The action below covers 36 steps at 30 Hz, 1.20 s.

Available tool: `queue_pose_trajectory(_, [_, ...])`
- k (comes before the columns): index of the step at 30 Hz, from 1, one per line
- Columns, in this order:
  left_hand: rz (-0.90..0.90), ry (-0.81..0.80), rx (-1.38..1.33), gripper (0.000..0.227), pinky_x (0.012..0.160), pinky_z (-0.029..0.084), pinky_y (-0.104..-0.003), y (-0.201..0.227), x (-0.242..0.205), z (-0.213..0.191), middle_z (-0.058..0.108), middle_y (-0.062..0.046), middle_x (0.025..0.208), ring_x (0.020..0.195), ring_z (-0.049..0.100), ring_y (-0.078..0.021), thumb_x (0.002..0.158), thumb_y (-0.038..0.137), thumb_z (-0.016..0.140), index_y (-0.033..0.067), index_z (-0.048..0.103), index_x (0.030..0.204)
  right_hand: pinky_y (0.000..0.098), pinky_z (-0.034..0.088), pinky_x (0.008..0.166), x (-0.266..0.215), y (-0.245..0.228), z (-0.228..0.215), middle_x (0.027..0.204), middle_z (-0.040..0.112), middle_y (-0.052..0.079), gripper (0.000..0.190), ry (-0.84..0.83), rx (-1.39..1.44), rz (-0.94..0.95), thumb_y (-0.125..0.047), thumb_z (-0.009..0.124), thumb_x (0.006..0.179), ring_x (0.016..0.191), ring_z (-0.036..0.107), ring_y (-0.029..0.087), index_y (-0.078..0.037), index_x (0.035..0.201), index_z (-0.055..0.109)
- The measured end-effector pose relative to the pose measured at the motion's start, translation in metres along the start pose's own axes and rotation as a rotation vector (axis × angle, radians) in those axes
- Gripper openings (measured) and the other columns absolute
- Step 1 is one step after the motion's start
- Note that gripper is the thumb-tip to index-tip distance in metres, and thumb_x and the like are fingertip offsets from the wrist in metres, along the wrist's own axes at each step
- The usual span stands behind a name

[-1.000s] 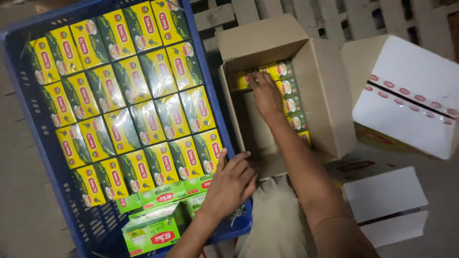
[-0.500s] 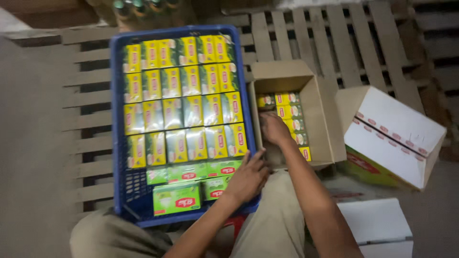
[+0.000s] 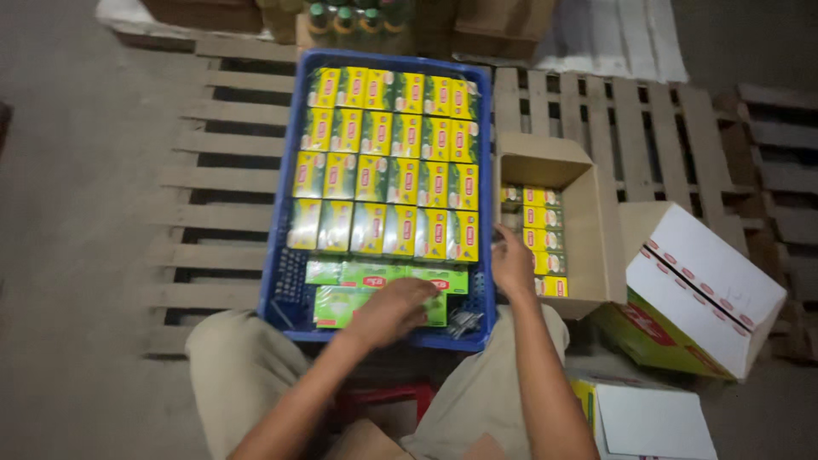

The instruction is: The person sits on a low stool and transfers small yellow and green product boxes from a blue plastic crate into a cardboard box. They pick up the boxes one by one and place them neatly in rows inside the cardboard box.

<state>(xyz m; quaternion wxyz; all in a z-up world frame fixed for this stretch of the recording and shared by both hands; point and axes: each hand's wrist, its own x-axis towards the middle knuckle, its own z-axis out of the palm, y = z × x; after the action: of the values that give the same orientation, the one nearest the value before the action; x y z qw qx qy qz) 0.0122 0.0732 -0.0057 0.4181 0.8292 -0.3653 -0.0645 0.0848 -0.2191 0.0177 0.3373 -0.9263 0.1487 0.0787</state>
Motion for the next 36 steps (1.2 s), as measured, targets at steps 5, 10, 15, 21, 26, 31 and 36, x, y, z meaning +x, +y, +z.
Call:
queue_pose_trajectory(5, [-0.343,-0.001,0.502,0.074,0.101,0.056,-0.05,-0.058,-0.062,-0.076,0.067,-0.008,0.14,0.132,0.063,-0.035,0.078,0.026,0.092,0.02,0.065,0.147,0.056,0.053,0.117,0.013,0.029,0.024,0.14,0.073,0.026,0.052,0.082,0.046,-0.089,-0.008,0.059,0.101,0.128,0.071,0.044,-0.008,0.152,0.068])
queue_pose_trajectory(10, [-0.444,0.132,0.841,0.07,0.1,0.053,-0.042,-0.108,-0.09,-0.101,0.067,0.0,0.141,0.136,0.062,-0.0243,0.079,0.023,0.089,0.0268,0.062,0.143,0.0531,0.057,0.112,0.016,0.022,0.025,0.141,0.072,0.027,0.049,0.137,0.083,-0.11,-0.012,0.068,0.102,0.122,0.074,0.043,-0.009,0.151,0.07])
queue_pose_trajectory(15, [-0.467,0.28,1.009,0.081,0.117,0.045,-0.055,-0.13,-0.079,-0.106,0.065,-0.008,0.152,0.152,0.052,-0.029,0.076,0.022,0.093,0.0187,0.06,0.15,0.0557,0.061,0.106,0.022,0.024,0.031,0.134,0.071,0.027,0.047,0.206,0.051,-0.198,-0.014,0.075,0.102,0.117,0.075,0.043,-0.006,0.148,0.072])
queue_pose_trajectory(21, [-0.558,0.255,1.009,0.082,0.128,0.035,-0.058,-0.14,-0.057,-0.113,0.06,-0.01,0.165,0.161,0.044,-0.0284,0.089,0.018,0.085,0.0161,0.053,0.164,0.0505,0.062,0.1,0.016,0.021,0.027,0.133,0.07,0.026,0.048,0.198,0.074,-0.202,-0.015,0.078,0.101,0.113,0.076,0.042,-0.008,0.147,0.071])
queue_pose_trajectory(26, [-0.684,0.085,1.114,0.084,0.134,0.017,-0.067,-0.129,-0.045,-0.128,0.046,-0.003,0.177,0.168,0.029,-0.0283,0.101,0.023,0.071,0.0198,0.033,0.176,0.0528,0.061,0.101,0.014,0.015,0.025,0.135,0.069,0.026,0.048,0.182,0.057,-0.206,-0.014,0.075,0.103,0.117,0.074,0.045,-0.01,0.15,0.068])
queue_pose_trajectory(31, [-0.757,-0.11,1.268,0.096,0.135,0.008,-0.076,-0.115,-0.042,-0.133,0.033,-0.004,0.181,0.171,0.016,-0.0358,0.102,0.045,0.07,0.0214,0.018,0.18,0.0505,0.059,0.1,0.021,0.019,0.028,0.137,0.07,0.022,0.048,0.173,0.03,-0.197,-0.016,0.076,0.102,0.113,0.075,0.041,-0.015,0.15,0.069])
queue_pose_trajectory(36, [-0.655,-0.072,1.309,0.083,0.133,0.01,-0.079,-0.091,-0.044,-0.143,0.048,-0.011,0.172,0.17,0.023,-0.0379,0.101,0.03,0.071,0.0186,0.035,0.175,0.0513,0.06,0.097,0.026,0.02,0.029,0.133,0.072,0.022,0.041,0.176,-0.02,-0.221,-0.019,0.079,0.102,0.11,0.075,0.043,-0.015,0.143,0.073])
